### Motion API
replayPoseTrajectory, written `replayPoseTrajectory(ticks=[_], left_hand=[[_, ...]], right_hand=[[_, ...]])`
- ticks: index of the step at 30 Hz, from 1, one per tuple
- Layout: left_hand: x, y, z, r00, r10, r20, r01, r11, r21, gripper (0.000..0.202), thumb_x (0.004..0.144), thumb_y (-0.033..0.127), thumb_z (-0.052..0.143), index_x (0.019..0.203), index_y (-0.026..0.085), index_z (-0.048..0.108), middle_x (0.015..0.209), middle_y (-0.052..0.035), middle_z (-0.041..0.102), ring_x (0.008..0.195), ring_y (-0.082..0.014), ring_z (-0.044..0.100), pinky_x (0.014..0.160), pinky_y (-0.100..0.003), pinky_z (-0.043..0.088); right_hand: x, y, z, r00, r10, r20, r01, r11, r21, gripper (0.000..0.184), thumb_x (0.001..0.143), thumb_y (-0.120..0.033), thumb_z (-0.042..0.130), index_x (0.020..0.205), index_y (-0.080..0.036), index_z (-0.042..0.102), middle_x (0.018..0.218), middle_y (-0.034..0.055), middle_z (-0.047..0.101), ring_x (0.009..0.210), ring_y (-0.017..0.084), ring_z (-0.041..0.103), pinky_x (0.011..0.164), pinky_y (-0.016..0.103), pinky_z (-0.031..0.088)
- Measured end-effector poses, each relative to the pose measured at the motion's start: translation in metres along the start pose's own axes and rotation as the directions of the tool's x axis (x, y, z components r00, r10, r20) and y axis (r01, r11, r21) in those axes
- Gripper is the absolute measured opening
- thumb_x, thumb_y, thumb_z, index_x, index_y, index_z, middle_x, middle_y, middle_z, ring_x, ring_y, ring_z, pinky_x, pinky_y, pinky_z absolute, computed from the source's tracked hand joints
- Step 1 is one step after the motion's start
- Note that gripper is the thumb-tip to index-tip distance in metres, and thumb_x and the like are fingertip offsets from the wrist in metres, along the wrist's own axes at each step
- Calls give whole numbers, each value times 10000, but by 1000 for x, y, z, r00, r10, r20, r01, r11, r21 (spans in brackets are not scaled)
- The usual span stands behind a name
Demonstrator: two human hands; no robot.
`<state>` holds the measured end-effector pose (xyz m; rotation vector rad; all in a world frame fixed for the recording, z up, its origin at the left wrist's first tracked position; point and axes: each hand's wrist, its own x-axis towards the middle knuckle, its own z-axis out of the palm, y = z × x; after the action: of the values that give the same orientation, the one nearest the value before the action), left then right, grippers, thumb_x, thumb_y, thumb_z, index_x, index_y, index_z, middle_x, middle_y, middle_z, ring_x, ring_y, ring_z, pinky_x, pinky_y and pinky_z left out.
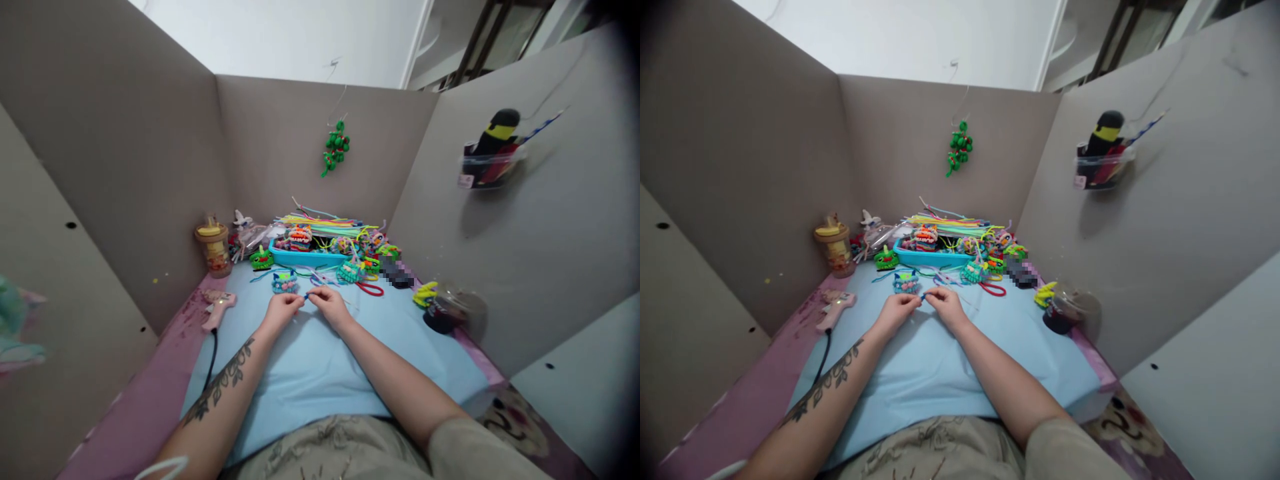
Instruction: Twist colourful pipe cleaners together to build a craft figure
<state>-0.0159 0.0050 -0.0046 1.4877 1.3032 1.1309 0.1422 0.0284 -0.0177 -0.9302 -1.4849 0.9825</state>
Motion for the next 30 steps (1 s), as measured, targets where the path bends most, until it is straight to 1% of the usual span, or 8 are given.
replayPoseTrajectory(ticks=[2,6,13,17,22,27,30], left_hand=[[0,-2,0,1000,-22,-2,22,1000,3,354,696,442,592,704,103,690,460,19,512,417,-85,384,447,-218,283],[0,-4,0,999,-40,8,40,999,14,343,689,432,600,706,104,698,466,12,531,410,-80,376,442,-217,279],[-1,-3,2,1000,-17,16,16,999,44,305,683,407,611,631,116,685,475,11,550,440,-88,398,461,-219,284],[-1,-1,2,1000,0,9,0,999,51,289,683,392,612,674,116,697,498,6,569,473,-102,432,470,-221,295],[-2,0,3,1000,18,15,-19,999,46,280,684,383,608,704,118,695,511,7,572,482,-107,442,467,-216,307],[-2,2,4,999,33,33,-33,999,20,267,672,378,618,695,121,687,512,12,560,497,-107,448,487,-217,315],[-2,4,3,999,17,42,-16,1000,-20,285,670,397,623,714,120,676,508,22,538,473,-93,418,472,-216,293]], right_hand=[[0,-2,0,1000,-24,-7,24,999,-29,152,674,-318,671,740,-187,708,725,27,646,674,155,549,649,281,431],[0,-3,-1,999,-36,-4,35,998,-61,122,671,-293,674,717,-189,717,699,22,639,665,153,544,653,282,429],[-1,-2,0,1000,15,17,-14,999,-40,140,672,-307,673,710,-179,715,686,21,653,664,157,557,648,279,432],[-2,-2,0,998,55,32,-55,998,-7,166,665,-330,676,703,-171,708,641,13,642,614,145,542,603,268,424],[-3,-2,0,994,99,44,-101,994,32,201,664,-366,672,701,-170,698,538,-11,577,530,125,480,493,241,363],[-2,1,-2,989,129,66,-134,989,67,221,657,-379,678,702,-164,695,481,-37,514,441,86,378,433,224,282],[-1,5,-3,988,126,92,-135,987,93,246,681,-383,665,771,-158,706,470,-44,483,420,75,338,411,216,247]])
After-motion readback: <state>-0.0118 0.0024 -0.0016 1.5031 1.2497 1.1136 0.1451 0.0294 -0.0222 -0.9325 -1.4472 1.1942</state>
